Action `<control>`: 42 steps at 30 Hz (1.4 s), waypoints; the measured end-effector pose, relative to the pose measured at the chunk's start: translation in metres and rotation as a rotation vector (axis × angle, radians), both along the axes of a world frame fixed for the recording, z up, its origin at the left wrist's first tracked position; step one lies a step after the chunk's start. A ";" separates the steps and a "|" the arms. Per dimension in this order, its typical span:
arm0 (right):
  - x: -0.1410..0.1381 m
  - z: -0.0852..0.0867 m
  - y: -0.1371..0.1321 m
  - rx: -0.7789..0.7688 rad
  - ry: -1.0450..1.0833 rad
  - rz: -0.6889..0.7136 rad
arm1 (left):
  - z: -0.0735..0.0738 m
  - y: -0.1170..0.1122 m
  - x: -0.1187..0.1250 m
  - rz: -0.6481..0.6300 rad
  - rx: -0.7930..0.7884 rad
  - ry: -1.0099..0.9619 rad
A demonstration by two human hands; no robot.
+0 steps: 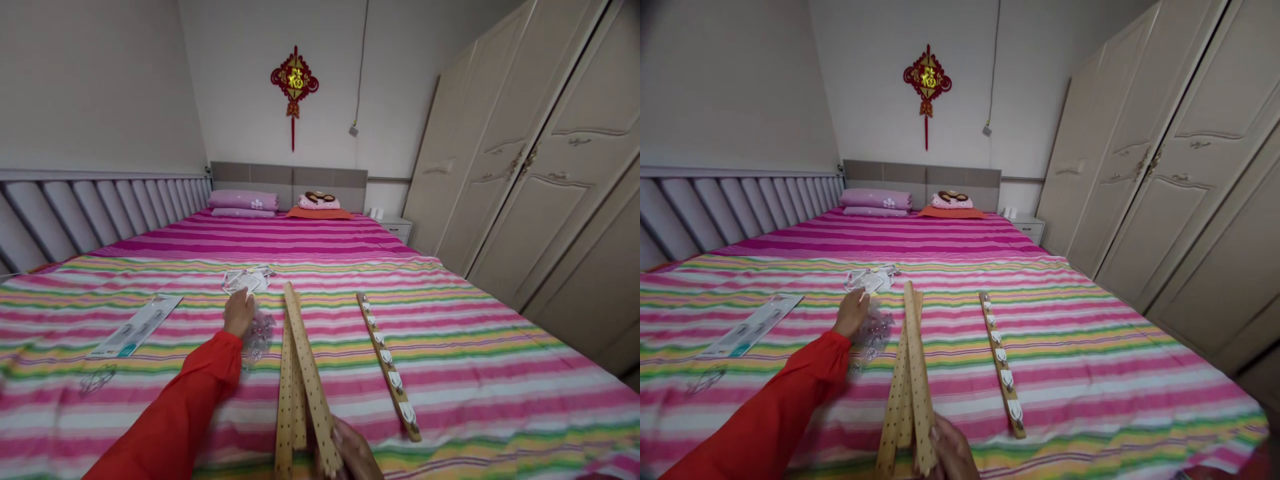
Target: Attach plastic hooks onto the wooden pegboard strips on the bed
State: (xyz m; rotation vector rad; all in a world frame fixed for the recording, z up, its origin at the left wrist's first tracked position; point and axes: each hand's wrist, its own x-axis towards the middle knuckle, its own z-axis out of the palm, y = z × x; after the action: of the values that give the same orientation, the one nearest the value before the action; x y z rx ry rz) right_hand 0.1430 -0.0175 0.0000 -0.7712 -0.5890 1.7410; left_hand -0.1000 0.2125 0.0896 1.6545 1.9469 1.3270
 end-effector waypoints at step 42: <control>0.125 -0.029 -0.007 -0.305 0.186 -0.486 | -0.133 -0.103 0.086 -0.482 0.045 0.600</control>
State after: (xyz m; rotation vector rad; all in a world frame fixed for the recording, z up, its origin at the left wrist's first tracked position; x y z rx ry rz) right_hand 0.2680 -0.0245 -0.0292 -0.8661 0.0020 1.4372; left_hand -0.0140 0.1095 -0.0432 2.5504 1.5998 0.7460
